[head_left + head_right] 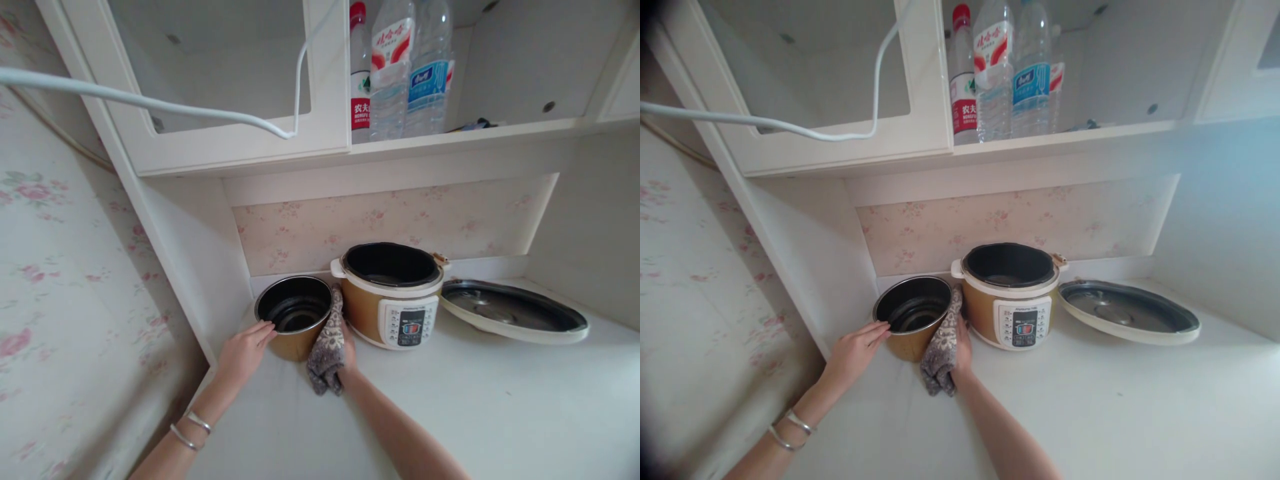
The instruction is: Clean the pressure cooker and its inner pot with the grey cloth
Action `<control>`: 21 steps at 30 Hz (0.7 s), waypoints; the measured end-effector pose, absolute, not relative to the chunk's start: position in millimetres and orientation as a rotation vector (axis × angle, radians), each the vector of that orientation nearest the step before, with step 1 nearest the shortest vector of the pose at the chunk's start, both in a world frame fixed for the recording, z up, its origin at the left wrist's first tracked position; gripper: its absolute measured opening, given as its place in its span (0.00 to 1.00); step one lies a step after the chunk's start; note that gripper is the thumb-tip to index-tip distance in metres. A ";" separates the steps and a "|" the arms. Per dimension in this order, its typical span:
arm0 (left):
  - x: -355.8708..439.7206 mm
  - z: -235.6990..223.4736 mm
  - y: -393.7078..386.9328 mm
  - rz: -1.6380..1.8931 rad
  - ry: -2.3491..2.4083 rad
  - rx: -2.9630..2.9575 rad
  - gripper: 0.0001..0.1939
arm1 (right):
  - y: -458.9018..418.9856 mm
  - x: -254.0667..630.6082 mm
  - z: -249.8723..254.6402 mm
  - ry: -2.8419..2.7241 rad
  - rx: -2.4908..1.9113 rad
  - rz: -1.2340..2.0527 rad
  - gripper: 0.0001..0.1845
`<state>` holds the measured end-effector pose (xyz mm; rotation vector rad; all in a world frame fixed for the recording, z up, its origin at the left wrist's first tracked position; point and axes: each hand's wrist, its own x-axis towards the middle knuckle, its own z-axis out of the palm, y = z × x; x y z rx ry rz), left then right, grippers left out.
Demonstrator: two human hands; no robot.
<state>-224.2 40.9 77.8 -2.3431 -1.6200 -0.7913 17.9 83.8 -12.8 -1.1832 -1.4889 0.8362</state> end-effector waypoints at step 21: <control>-218.6 75.1 33.2 -1.119 -1.781 -2.370 0.20 | -30.7 -8.6 5.1 -2.020 -1.361 0.621 0.38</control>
